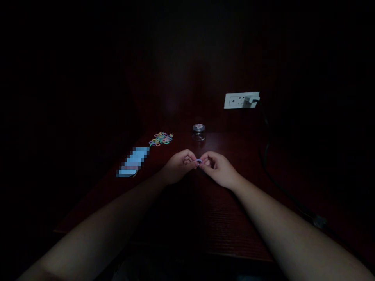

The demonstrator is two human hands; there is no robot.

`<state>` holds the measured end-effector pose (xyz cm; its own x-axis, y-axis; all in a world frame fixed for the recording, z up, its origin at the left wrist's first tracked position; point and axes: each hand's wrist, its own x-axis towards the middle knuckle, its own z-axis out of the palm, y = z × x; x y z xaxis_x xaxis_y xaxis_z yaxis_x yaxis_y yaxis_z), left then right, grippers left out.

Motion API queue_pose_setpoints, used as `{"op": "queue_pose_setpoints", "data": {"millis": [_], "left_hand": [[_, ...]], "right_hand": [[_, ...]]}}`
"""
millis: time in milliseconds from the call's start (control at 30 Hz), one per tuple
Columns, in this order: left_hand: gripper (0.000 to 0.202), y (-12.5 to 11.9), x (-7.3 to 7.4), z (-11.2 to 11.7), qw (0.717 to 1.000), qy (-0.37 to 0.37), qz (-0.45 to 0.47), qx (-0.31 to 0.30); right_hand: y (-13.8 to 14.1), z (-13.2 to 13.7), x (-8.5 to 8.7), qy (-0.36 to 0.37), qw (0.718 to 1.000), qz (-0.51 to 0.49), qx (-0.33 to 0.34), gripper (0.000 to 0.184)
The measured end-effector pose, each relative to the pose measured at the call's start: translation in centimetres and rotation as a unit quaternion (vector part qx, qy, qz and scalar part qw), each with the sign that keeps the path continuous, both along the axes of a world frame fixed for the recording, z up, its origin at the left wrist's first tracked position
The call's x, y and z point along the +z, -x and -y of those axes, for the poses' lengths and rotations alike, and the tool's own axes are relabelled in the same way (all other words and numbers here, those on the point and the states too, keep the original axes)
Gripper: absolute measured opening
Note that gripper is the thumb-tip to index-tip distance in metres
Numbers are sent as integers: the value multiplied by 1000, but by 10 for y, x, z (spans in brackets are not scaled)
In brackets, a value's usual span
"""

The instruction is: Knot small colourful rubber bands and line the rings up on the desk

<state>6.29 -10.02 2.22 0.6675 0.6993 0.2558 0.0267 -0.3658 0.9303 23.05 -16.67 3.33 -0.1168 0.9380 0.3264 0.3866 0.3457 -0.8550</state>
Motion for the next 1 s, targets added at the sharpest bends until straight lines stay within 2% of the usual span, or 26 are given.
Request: {"op": "queue_pose_setpoints", "data": {"millis": [567, 1000], "left_hand": [[17, -1, 2, 1, 1000, 12, 1, 1], [14, -1, 2, 0, 999, 31, 10, -4]], "right_hand": [[-3, -1, -1, -3, 1000, 15, -16, 18], [-5, -3, -4, -26, 998, 41, -32, 22]]}}
